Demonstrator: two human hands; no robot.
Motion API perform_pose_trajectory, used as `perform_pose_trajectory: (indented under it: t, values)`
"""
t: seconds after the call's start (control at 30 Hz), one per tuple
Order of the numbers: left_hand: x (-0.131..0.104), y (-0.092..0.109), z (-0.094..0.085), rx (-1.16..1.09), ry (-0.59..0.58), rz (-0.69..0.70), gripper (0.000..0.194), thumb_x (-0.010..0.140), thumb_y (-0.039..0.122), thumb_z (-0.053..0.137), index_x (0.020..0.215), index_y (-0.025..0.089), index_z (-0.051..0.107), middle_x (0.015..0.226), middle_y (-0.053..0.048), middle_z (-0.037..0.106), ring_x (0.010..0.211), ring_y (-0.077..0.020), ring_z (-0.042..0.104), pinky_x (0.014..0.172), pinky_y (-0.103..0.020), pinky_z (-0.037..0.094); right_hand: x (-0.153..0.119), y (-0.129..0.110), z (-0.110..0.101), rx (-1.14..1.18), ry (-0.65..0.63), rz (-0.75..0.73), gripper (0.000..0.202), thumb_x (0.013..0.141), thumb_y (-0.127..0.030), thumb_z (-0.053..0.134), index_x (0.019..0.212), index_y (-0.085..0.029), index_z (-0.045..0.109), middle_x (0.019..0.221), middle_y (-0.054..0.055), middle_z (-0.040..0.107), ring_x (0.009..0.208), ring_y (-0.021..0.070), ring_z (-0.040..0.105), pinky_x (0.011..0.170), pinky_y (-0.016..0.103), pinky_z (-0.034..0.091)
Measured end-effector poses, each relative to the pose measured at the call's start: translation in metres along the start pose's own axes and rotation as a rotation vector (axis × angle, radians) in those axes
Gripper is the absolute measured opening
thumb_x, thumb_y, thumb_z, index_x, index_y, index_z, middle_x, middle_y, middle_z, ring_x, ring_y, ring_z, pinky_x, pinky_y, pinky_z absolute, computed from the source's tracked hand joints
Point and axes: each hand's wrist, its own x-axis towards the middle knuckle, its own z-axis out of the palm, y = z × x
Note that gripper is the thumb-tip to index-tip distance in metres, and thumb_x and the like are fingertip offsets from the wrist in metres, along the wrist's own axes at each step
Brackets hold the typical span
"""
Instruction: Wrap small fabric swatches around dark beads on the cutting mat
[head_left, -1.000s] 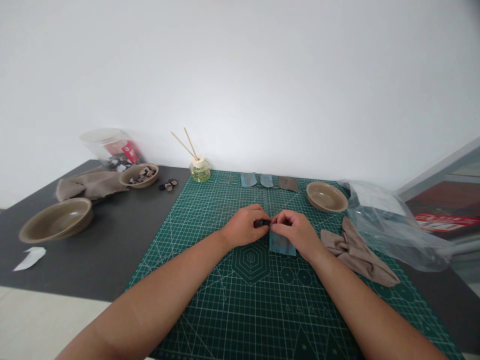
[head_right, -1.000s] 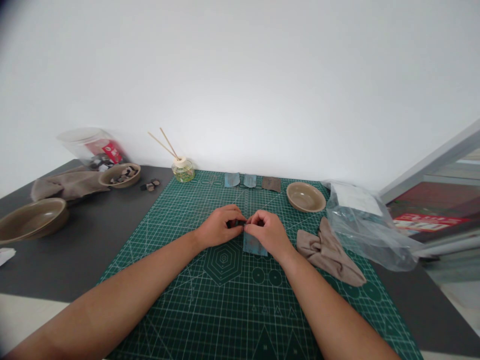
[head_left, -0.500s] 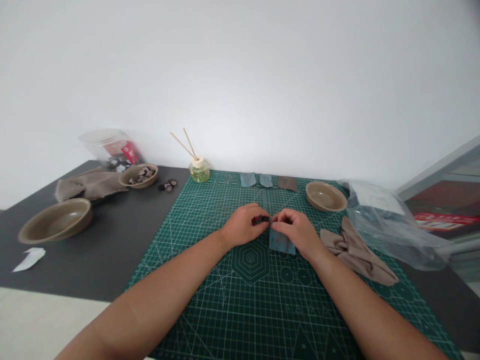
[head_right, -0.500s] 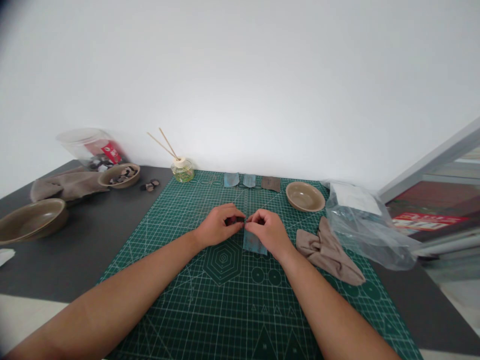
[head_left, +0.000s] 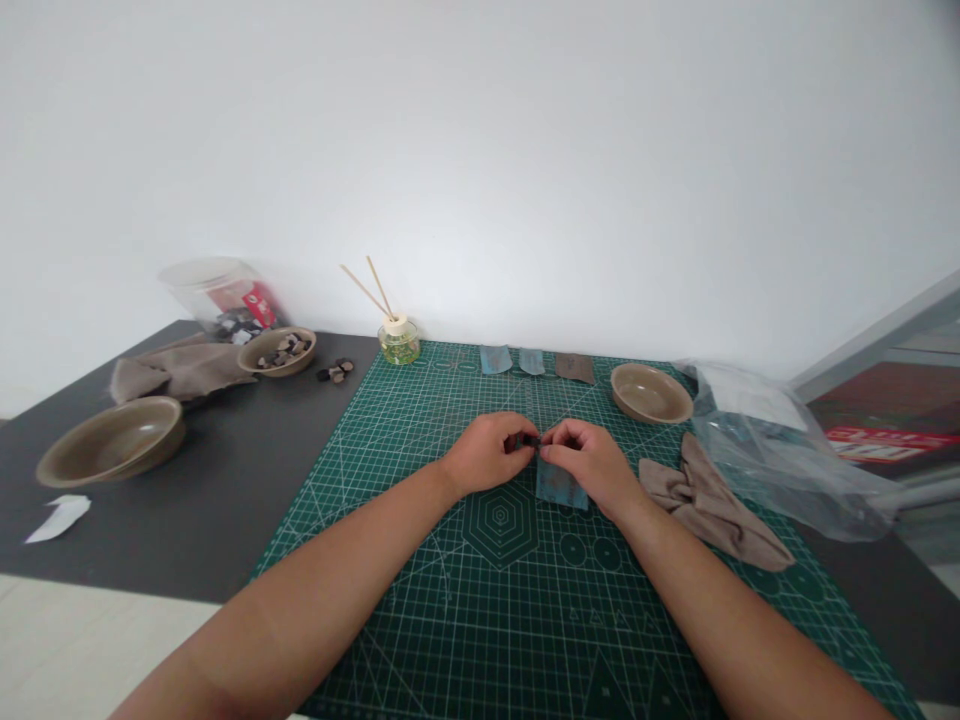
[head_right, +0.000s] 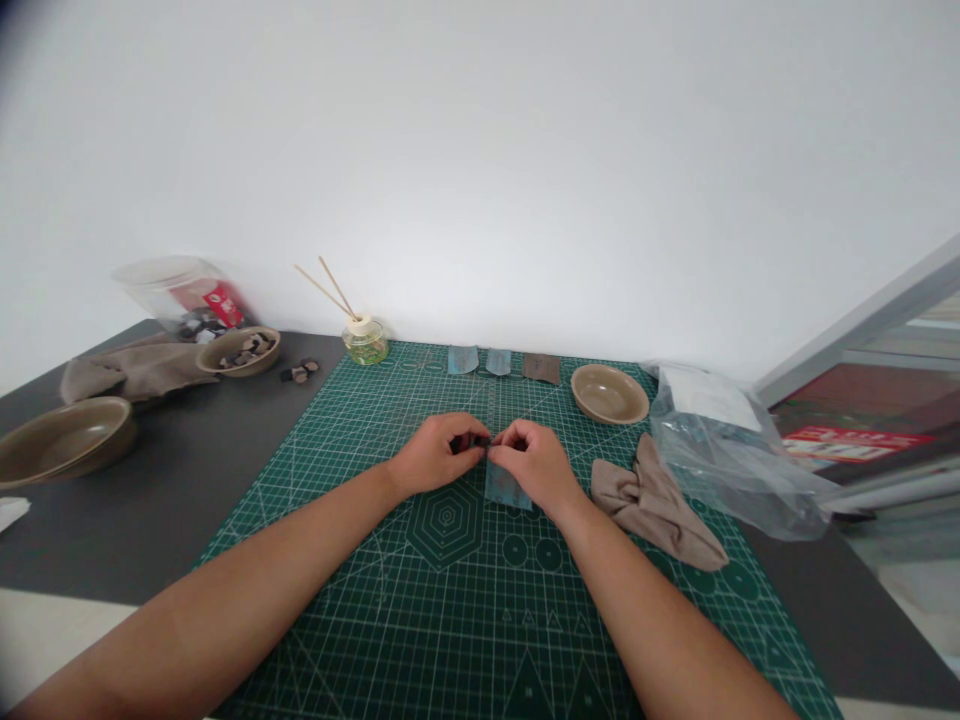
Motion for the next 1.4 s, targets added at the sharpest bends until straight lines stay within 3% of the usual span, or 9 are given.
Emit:
perform_pose_trajectory:
  t: [0.8,1.4]
  values:
    - [-0.0011,0.0019,-0.002,-0.022,-0.051,0.072,0.021,0.072,0.013,0.056,0.091,0.014,0.066,0.076,-0.002,0.061,0.062,-0.0104,0.053,0.06,-0.023,0.044,-0.001,-0.0028,0.0012,-0.142,0.007,-0.048,0.015,0.063,-0.025,0.058,0.052,-0.021,0.048,0.067,0.002,0.063,0.065,0.0169,0.055,0.061,0.029,0.039]
    - [-0.0006,0.0016,-0.0016,-0.009,-0.049,0.013,0.018,0.072,0.012,0.056,0.087,0.016,0.066,0.075,-0.001,0.063,0.064,-0.0106,0.054,0.06,-0.022,0.043,-0.0012,0.0009,0.0015,-0.117,-0.002,-0.084,0.017,0.06,-0.015,0.052,0.049,-0.021,0.041,0.068,0.002,0.064,0.068,0.018,0.058,0.064,0.03,0.041]
